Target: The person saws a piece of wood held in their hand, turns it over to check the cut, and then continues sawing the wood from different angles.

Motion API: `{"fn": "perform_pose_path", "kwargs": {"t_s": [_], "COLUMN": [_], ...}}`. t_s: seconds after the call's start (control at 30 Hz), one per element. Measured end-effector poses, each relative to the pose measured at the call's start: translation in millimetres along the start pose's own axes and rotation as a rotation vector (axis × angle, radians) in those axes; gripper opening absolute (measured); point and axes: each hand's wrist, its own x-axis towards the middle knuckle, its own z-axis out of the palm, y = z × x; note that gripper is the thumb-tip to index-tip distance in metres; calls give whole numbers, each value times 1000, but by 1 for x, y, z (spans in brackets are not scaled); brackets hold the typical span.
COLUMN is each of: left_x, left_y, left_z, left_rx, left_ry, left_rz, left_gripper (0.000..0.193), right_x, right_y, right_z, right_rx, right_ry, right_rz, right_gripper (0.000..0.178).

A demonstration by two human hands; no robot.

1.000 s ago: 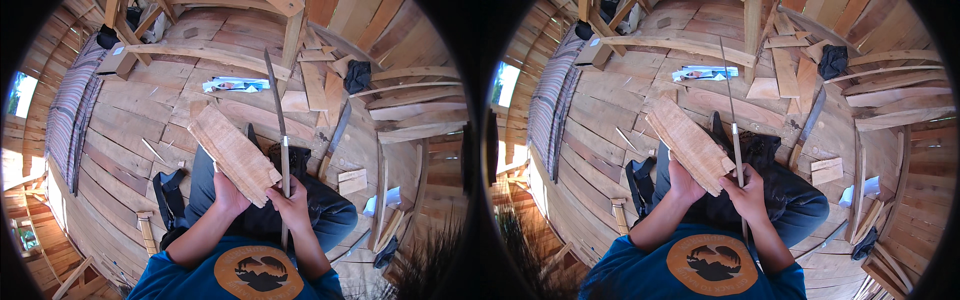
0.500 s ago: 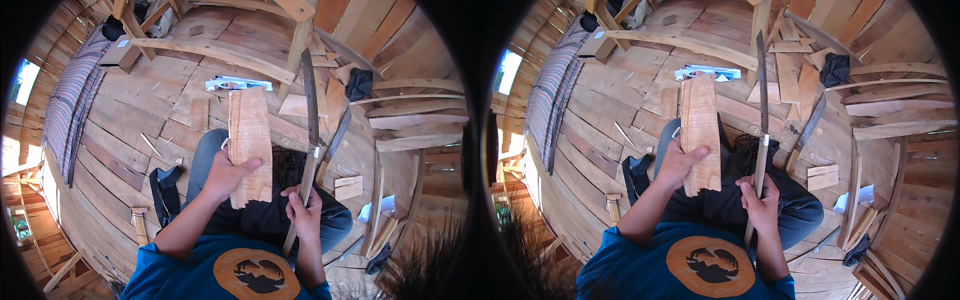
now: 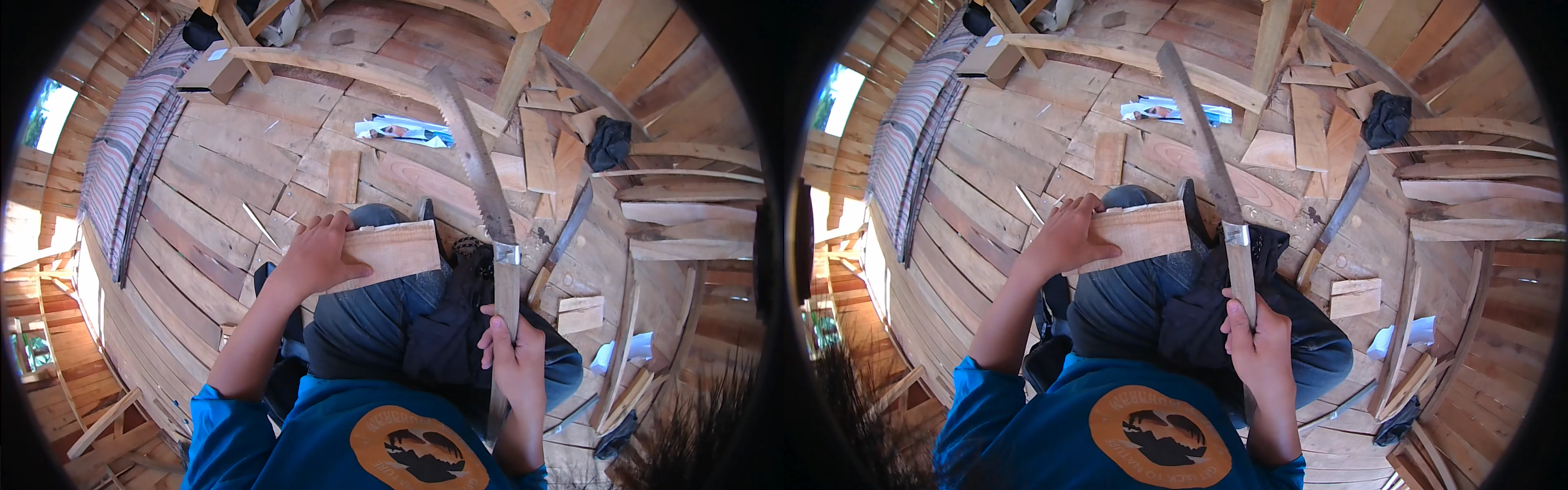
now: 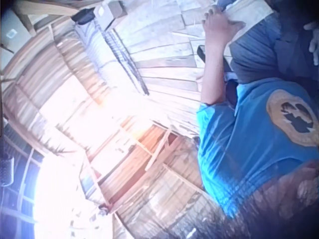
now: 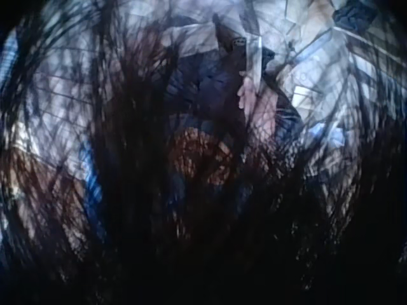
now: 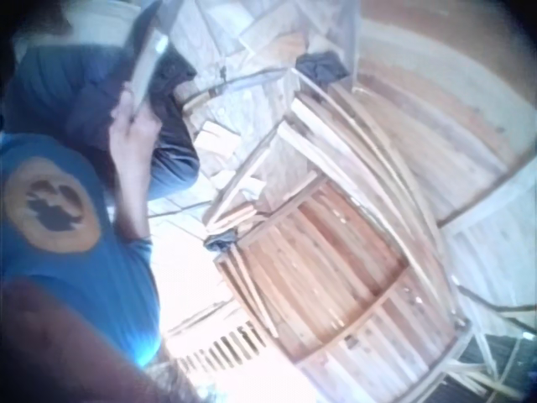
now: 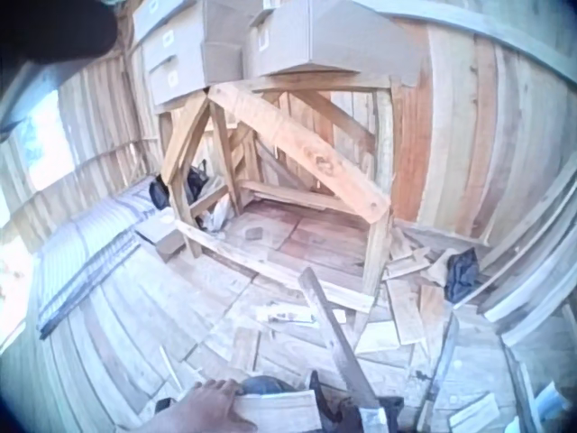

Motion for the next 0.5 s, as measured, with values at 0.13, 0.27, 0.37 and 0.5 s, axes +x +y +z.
{"fn": "perform_pose_path", "kwargs": {"t_s": [0.13, 0.27, 0.37, 0.5], "left_x": [1, 8, 12, 12], "left_y": [12, 13, 12, 11], "left_z": [24, 38, 46, 51], "left_rx": [109, 221, 197, 181], "left_ry": [280, 363, 427, 420], "left_rz": [47, 72, 97, 57], "left_gripper": [89, 94, 99, 99], "right_x": [3, -1, -3, 3], "right_y": [6, 32, 42, 46], "right_z": [9, 29, 37, 44], "right_rx": [-310, -460, -469, -563], "right_ry": [-24, 17, 28, 22], "right_rz": [-79, -135, -113, -157], "right_gripper": [22, 20, 19, 16]}}
